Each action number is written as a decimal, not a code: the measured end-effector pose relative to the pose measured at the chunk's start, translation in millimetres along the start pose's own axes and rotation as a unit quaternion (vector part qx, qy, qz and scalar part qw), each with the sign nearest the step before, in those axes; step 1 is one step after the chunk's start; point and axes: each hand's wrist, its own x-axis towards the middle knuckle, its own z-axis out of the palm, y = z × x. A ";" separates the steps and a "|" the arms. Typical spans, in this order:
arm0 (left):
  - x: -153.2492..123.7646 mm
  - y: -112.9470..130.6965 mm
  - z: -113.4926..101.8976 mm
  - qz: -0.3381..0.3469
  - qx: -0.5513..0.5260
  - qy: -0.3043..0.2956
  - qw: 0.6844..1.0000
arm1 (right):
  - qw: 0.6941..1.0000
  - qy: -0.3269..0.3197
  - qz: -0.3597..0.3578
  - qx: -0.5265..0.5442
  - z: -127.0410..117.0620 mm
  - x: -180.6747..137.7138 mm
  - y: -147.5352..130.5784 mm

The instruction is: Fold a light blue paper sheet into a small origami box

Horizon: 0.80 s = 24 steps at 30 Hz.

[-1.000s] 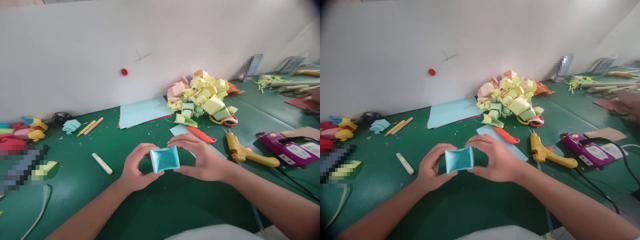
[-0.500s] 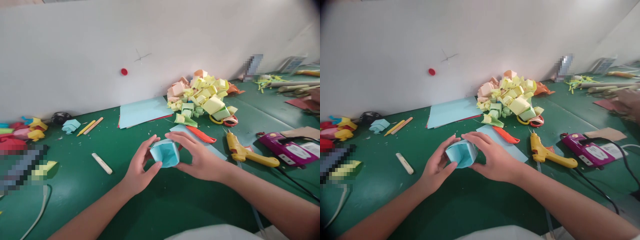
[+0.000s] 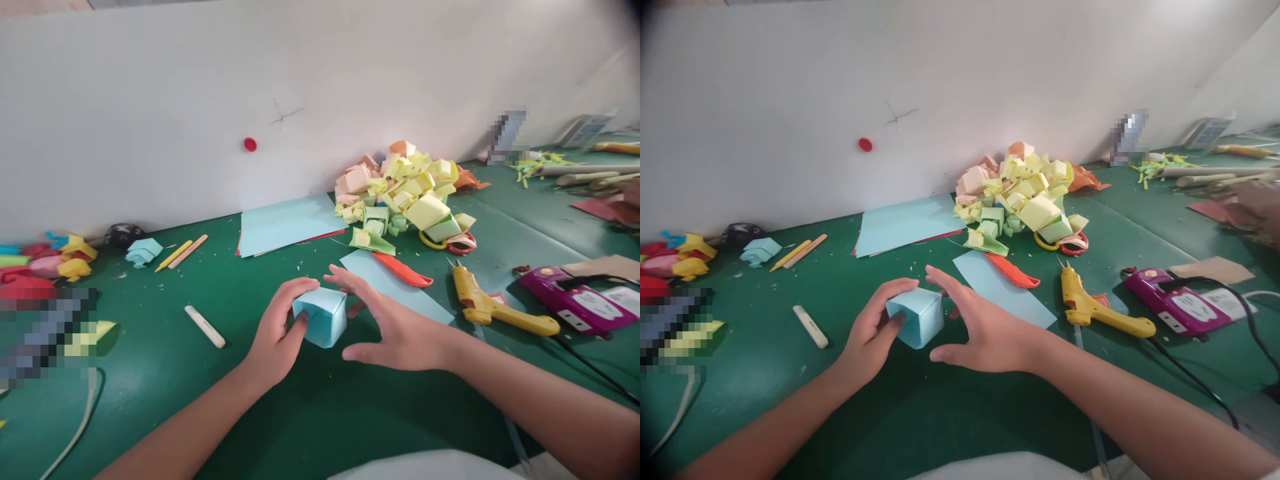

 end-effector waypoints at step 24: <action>36.4 -64.1 -174.1 -0.109 0.335 0.039 0.935 | 0.939 -0.013 0.109 -0.326 -18.7 1.7 22.5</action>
